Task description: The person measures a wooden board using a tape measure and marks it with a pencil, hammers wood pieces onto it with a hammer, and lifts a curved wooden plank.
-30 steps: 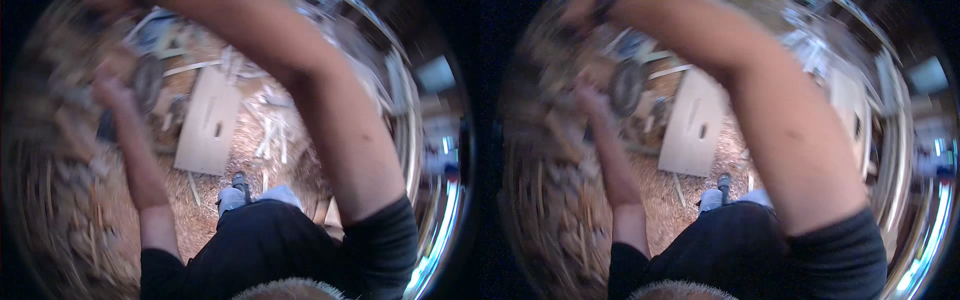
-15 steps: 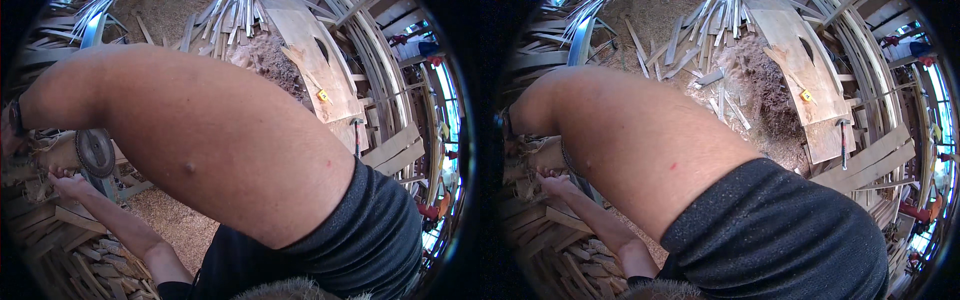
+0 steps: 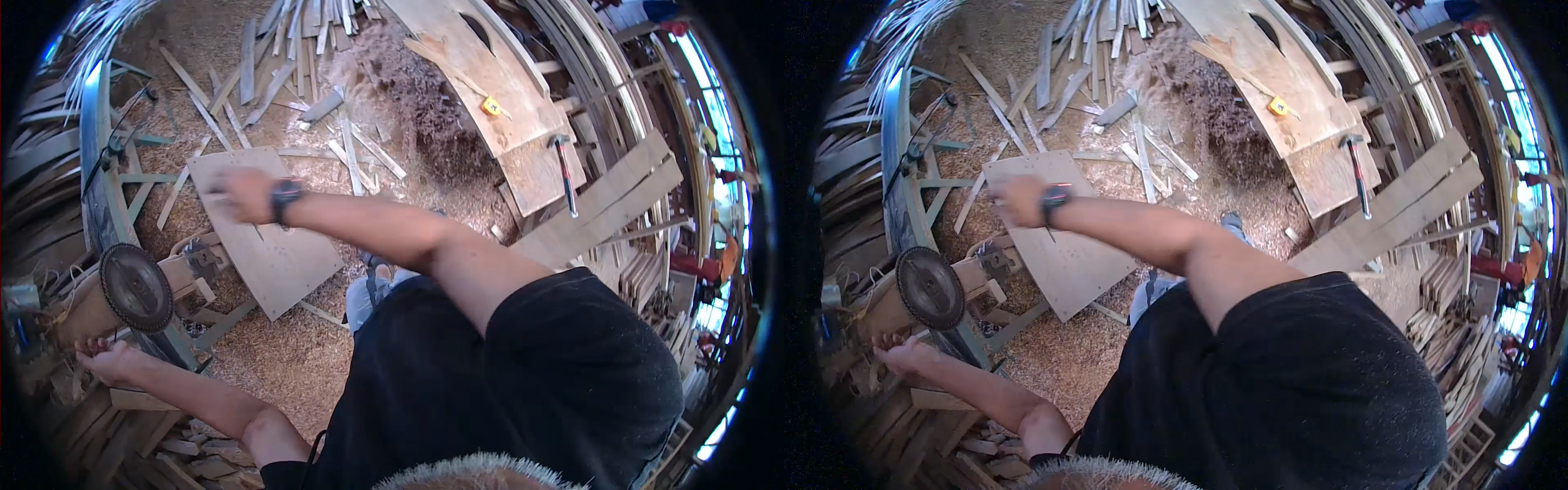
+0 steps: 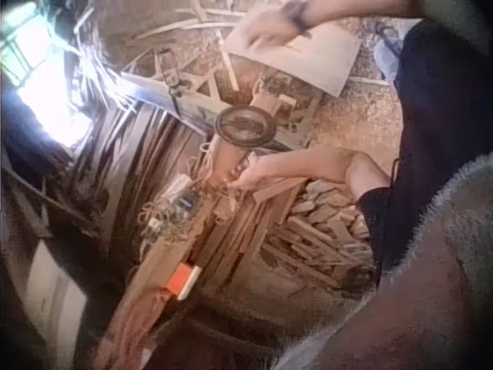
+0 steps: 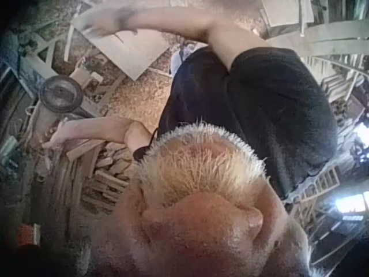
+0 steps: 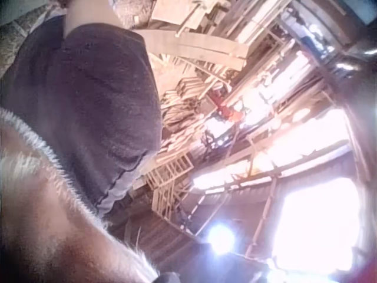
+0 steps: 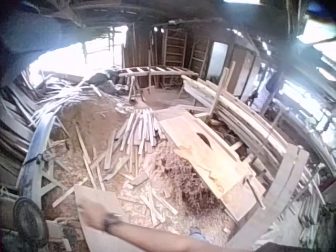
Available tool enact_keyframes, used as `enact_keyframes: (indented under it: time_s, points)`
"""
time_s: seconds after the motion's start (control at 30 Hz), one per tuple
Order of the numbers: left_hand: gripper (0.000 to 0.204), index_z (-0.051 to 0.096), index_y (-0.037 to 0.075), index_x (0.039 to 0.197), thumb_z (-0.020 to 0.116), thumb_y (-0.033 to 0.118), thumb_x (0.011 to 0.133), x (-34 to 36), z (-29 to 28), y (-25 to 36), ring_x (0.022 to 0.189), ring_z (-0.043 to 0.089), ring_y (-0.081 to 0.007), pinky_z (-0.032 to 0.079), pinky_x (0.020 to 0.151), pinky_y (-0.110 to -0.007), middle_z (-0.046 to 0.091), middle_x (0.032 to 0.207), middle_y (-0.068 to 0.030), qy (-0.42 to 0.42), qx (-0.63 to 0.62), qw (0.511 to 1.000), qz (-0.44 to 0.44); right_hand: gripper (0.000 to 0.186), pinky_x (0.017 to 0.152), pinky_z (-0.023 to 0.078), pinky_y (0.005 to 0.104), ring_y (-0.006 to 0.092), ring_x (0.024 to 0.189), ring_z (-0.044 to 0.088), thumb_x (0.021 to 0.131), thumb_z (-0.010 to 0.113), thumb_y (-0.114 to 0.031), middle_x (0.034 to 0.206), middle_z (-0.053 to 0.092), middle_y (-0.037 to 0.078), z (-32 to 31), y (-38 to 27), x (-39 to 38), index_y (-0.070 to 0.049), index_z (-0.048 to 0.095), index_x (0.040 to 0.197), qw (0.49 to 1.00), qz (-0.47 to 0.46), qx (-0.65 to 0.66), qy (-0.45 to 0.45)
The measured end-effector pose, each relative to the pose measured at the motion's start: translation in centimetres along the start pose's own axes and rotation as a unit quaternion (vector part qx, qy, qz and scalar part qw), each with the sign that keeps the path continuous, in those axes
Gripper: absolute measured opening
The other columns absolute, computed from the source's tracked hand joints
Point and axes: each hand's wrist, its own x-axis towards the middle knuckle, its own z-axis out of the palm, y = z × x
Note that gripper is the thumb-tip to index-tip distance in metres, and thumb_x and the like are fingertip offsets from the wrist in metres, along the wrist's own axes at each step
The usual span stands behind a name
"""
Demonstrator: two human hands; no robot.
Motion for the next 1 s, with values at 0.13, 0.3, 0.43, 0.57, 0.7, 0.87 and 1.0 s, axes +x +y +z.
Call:
enact_keyframes:
  time_s: [0.13, 0.3, 0.43, 0.57, 0.7, 0.87, 1.0]
  points:
    - [0.022, 0.071, 0.007, 0.104, 0.062, 0.027, 0.101, 7.7, -4.4, -2.6, 0.061, 0.048, -0.0135, 0.037, 0.054, -0.029, 0.061, 0.079, -0.003, -0.047, -0.052, 0.997, -0.026, 0.037, 0.092, 0.055, 0.0471, 0.0387, 0.1, 0.07, 0.087, 0.063, -0.022, 0.11, 0.073, 0.023, -5.8, 11.8, -19.0, -0.001, 0.071, 0.116, 0.954, 0.273, -0.083, -0.093]
    - [0.02, 0.068, 0.009, 0.105, 0.061, 0.028, 0.101, 6.4, -6.0, -4.6, 0.061, 0.051, -0.0141, 0.041, 0.056, -0.028, 0.06, 0.076, -0.0013, -0.121, -0.093, 0.987, -0.046, 0.032, 0.089, 0.056, 0.0479, 0.0413, 0.099, 0.071, 0.088, 0.063, -0.028, 0.104, 0.073, 0.025, -15.7, 15.3, -43.0, -0.009, 0.075, 0.112, 0.801, 0.567, -0.19, 0.007]
    - [0.022, 0.067, 0.009, 0.109, 0.059, 0.028, 0.102, 10.6, -11.5, -8.4, 0.062, 0.051, -0.0147, 0.042, 0.059, -0.03, 0.062, 0.079, -0.001, -0.152, -0.158, 0.973, -0.071, 0.029, 0.088, 0.057, 0.0451, 0.0393, 0.098, 0.072, 0.09, 0.067, -0.032, 0.1, 0.074, 0.024, -19.6, 14.7, -56.2, -0.007, 0.077, 0.103, 0.687, 0.673, -0.24, 0.13]
    - [0.022, 0.067, 0.007, 0.112, 0.058, 0.023, 0.1, 11.8, -12.3, -7.5, 0.085, 0.061, -0.023, 0.051, 0.079, -0.039, 0.067, 0.098, -0.0073, -0.123, 0.014, 0.992, 0.003, 0.031, 0.088, 0.057, 0.0451, 0.0393, 0.097, 0.072, 0.089, 0.071, -0.032, 0.102, 0.074, 0.022, -21.3, 12.7, -57.6, -0.006, 0.076, 0.105, 0.667, 0.695, -0.223, 0.148]
    - [0.018, 0.066, 0.006, 0.111, 0.058, 0.018, 0.1, 5.0, -13.7, -6.1, 0.091, 0.064, -0.0214, 0.052, 0.078, -0.036, 0.068, 0.102, -0.0078, -0.193, 0.157, 0.968, 0.03, 0.048, 0.086, 0.057, 0.0466, 0.0337, 0.099, 0.07, 0.094, 0.067, -0.042, 0.11, 0.072, 0.021, -22.1, 13.6, -57.3, -0.002, 0.069, 0.121, 0.748, 0.646, -0.096, 0.118]
    - [0.006, 0.064, 0.011, 0.101, 0.063, 0.017, 0.102, 1.7, -0.7, -5.4, 0.07, 0.055, -0.0073, 0.04, 0.051, -0.021, 0.062, 0.086, 0.0013, -0.136, -0.186, 0.971, -0.059, 0.025, 0.052, 0.049, 0.0379, 0.0176, 0.058, 0.057, 0.091, 0.07, -0.016, 0.068, 0.064, 0.007, -22.1, 21.3, -69.3, 0.006, 0.066, 0.08, 0.84, 0.493, -0.162, 0.158]
    - [0.011, 0.064, 0.011, 0.103, 0.068, 0.021, 0.101, 1.1, -3.3, -1.9, 0.069, 0.054, -0.0069, 0.04, 0.051, -0.02, 0.069, 0.092, -0.0007, -0.062, -0.242, 0.968, -0.002, 0.011, 0.058, 0.054, 0.0343, 0.018, 0.068, 0.065, 0.085, 0.07, -0.005, 0.074, 0.069, 0.008, -20.8, 21.0, -64.1, 0.003, 0.075, 0.091, 0.811, 0.571, 0.075, 0.101]
